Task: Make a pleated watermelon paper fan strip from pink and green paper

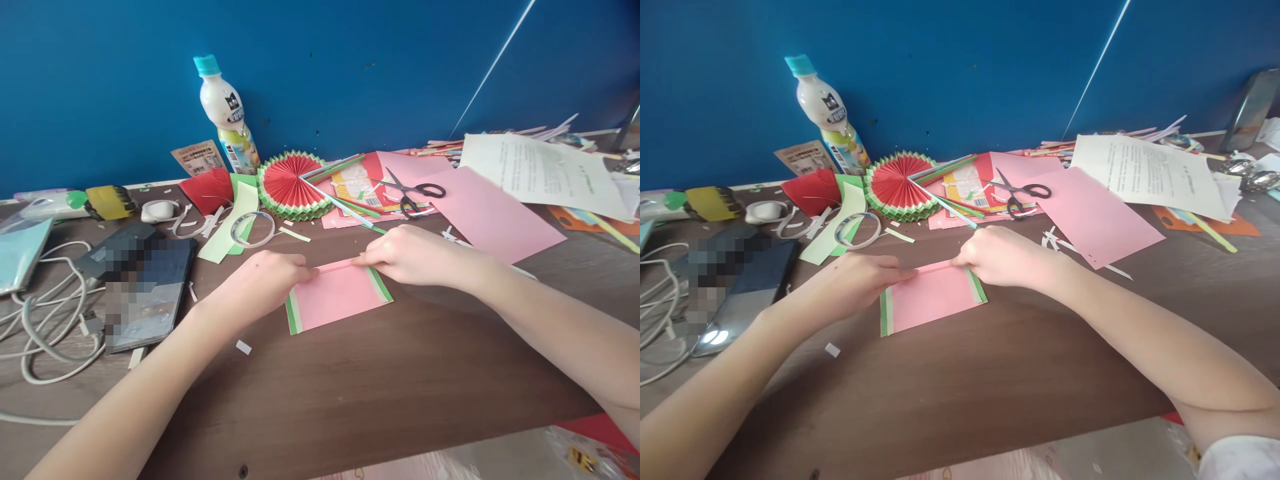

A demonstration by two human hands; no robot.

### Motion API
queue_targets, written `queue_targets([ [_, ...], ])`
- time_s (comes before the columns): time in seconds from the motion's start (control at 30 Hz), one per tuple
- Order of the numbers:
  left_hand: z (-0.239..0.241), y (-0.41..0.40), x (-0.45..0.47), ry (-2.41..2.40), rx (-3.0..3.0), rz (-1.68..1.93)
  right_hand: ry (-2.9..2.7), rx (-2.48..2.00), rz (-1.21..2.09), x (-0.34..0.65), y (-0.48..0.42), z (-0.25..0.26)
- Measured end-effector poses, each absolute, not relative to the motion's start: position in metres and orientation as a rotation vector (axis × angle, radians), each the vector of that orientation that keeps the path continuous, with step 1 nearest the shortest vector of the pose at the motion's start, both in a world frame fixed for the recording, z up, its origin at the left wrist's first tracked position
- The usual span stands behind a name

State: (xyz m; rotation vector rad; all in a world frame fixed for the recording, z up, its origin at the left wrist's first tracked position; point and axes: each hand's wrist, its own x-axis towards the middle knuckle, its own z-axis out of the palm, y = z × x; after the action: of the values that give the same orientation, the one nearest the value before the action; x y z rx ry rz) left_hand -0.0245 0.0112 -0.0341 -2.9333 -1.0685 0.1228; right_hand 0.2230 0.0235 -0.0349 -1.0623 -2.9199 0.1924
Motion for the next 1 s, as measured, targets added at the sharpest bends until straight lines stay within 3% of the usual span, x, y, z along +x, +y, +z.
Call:
queue_targets([
  [0.23,-0.027,0.026,-0.036,-1.383,-3.254,0.003,-2.768,-1.175,0.561,0.232,0.032,-0.033],
  [0.77,-0.035,0.023,-0.034,-1.603,-3.136,-0.169,-2.647,-1.087,0.687,0.224,0.039,-0.040],
  [1.0,-0.038,0.019,-0.027,-1.641,-3.091,-0.201,-2.532,-1.268,0.877,0.221,0.041,-0.047],
])
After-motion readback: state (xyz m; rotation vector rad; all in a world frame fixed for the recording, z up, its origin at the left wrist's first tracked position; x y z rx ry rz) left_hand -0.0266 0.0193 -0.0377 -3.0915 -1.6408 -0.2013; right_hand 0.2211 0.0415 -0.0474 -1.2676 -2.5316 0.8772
